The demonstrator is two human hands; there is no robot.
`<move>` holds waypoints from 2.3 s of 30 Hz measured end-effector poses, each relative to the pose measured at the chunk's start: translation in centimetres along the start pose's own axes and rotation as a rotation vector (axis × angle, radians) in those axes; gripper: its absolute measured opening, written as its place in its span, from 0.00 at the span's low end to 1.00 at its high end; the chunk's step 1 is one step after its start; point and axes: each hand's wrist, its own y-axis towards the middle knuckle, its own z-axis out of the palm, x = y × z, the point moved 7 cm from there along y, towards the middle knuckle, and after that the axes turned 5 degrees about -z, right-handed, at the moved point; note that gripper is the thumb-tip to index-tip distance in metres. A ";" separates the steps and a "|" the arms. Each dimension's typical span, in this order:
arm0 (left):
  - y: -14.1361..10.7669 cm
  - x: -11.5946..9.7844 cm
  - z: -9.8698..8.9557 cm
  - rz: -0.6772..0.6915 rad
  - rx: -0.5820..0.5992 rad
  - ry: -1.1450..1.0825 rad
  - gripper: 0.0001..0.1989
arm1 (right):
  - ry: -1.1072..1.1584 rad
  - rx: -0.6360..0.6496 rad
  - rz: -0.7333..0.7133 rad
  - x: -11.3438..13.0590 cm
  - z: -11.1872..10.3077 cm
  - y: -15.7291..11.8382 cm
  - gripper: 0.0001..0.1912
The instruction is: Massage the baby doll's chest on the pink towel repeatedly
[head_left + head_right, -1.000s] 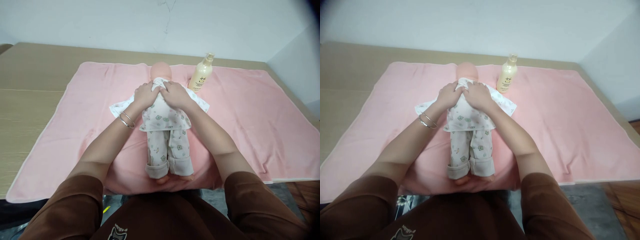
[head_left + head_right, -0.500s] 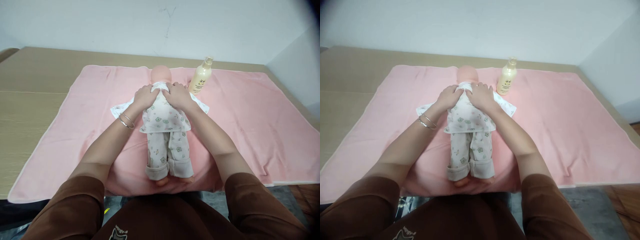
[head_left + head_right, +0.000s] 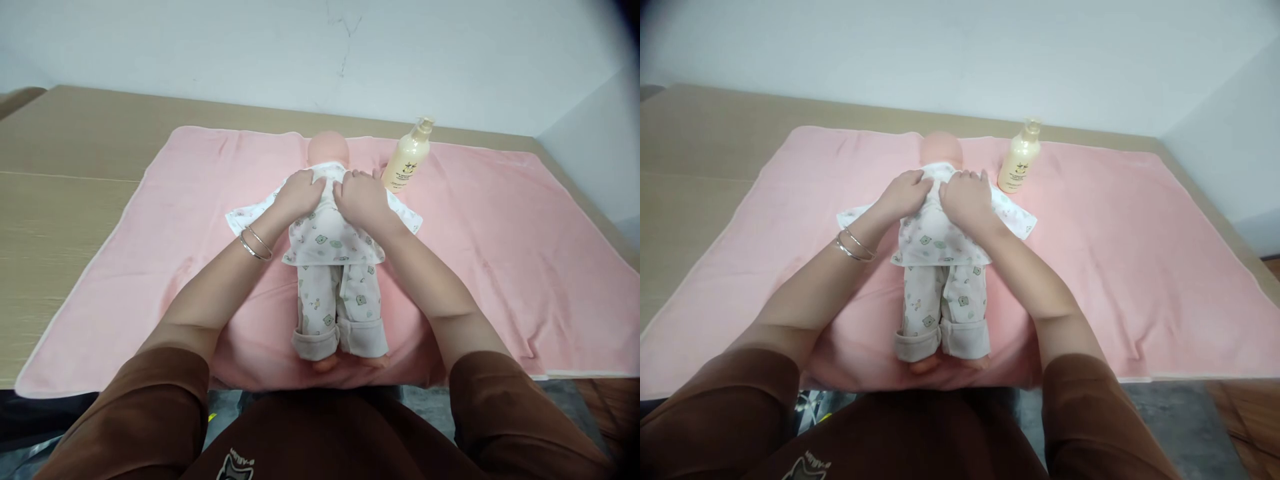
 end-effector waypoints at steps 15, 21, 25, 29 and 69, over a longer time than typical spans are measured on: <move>-1.6 -1.0 -1.3 0.002 -0.228 0.062 0.17 | 0.198 0.088 -0.032 -1.3 0.0 0.8 0.29; 0.9 1.1 -0.3 0.049 -0.271 -0.048 0.19 | 0.215 -0.128 0.062 -1.4 -1.7 0.6 0.24; 0.0 0.1 1.7 0.060 -0.219 0.046 0.22 | 0.258 -0.131 0.131 -4.1 1.2 2.7 0.22; -0.6 -0.8 1.6 0.091 -0.236 0.082 0.22 | 0.198 0.003 0.064 -3.5 2.3 3.0 0.29; -0.7 1.3 1.7 0.026 -0.389 -0.231 0.19 | 0.126 0.104 -0.070 0.3 -0.2 0.0 0.30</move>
